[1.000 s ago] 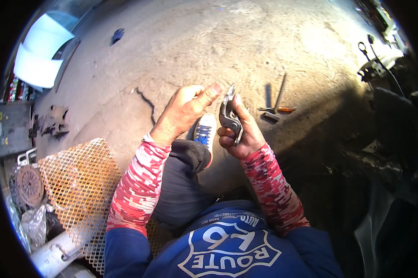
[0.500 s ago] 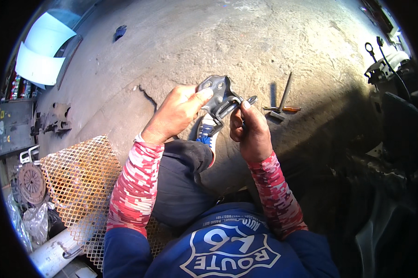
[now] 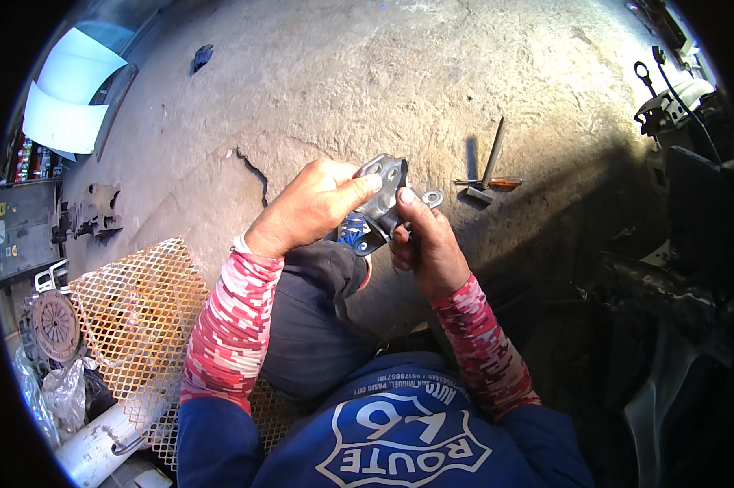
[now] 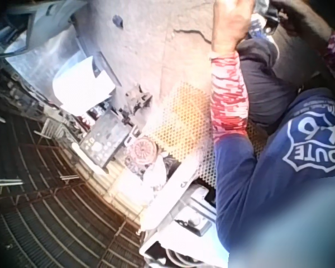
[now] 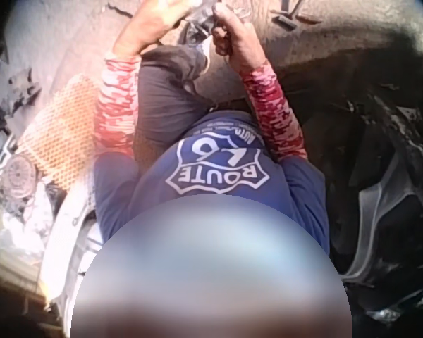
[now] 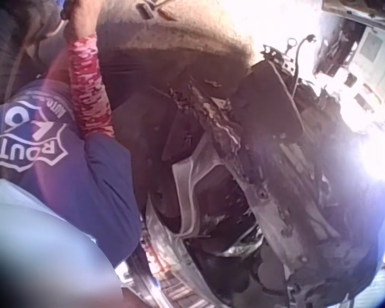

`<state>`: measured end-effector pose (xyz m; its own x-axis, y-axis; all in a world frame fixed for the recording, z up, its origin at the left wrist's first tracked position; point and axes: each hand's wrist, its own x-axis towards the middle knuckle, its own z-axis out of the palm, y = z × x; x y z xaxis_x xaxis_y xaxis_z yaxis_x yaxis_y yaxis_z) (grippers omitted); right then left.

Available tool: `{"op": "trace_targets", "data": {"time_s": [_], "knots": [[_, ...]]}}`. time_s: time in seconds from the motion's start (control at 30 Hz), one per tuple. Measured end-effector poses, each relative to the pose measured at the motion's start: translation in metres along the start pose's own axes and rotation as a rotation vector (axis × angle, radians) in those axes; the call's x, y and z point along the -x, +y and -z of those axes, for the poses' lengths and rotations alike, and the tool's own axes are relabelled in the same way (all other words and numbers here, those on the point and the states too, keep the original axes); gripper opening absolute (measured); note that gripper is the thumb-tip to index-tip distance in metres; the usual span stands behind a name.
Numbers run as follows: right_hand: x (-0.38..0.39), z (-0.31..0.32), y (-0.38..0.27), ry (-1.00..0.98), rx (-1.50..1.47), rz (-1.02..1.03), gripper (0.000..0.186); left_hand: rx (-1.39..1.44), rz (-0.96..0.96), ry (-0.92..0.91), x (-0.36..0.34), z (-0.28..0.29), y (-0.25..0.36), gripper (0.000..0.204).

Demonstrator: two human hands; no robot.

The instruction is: The person kneels under the front of a silver car and uses a wrench to loosen and remove bolts from a suspension bracket. They remove the bracket, briefly inspect it, then reattach it and tighten the bolts. The person also briefly walks to another vehicle to pick up a small part before returning to the first car.

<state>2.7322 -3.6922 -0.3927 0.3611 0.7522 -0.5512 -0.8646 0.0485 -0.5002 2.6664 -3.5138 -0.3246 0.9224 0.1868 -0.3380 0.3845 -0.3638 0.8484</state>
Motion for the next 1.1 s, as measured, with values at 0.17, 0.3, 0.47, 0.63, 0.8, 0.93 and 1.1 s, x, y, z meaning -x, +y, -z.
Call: {"op": "trace_targets", "data": {"time_s": [0.17,0.3,0.47,0.63,0.8,0.93,1.1], "knots": [[0.003,0.008,0.008,-0.017,-0.053,0.056,0.024,0.075,0.103,-0.153,-0.002,-0.003,-0.002,0.028],[0.008,0.013,0.009,0.004,-0.015,0.195,0.019,0.016,0.057,-0.181,-0.001,-0.003,0.003,0.029],[0.014,0.016,0.002,-0.055,0.092,0.429,0.028,-0.209,-0.034,-0.144,0.0,-0.011,0.009,0.025],[0.017,0.017,-0.004,-0.054,0.341,0.6,0.041,-0.264,-0.099,-0.116,-0.002,-0.019,-0.002,0.027],[0.022,0.023,-0.008,-0.101,0.316,0.685,0.045,-0.318,-0.231,-0.037,-0.003,-0.028,-0.006,0.025],[0.029,0.027,-0.008,-0.118,0.307,0.72,0.049,-0.284,-0.297,-0.002,0.0,-0.036,0.0,0.022],[0.032,0.025,-0.01,-0.079,0.336,0.772,0.05,-0.282,-0.238,0.014,-0.002,-0.034,0.007,0.018]]}}
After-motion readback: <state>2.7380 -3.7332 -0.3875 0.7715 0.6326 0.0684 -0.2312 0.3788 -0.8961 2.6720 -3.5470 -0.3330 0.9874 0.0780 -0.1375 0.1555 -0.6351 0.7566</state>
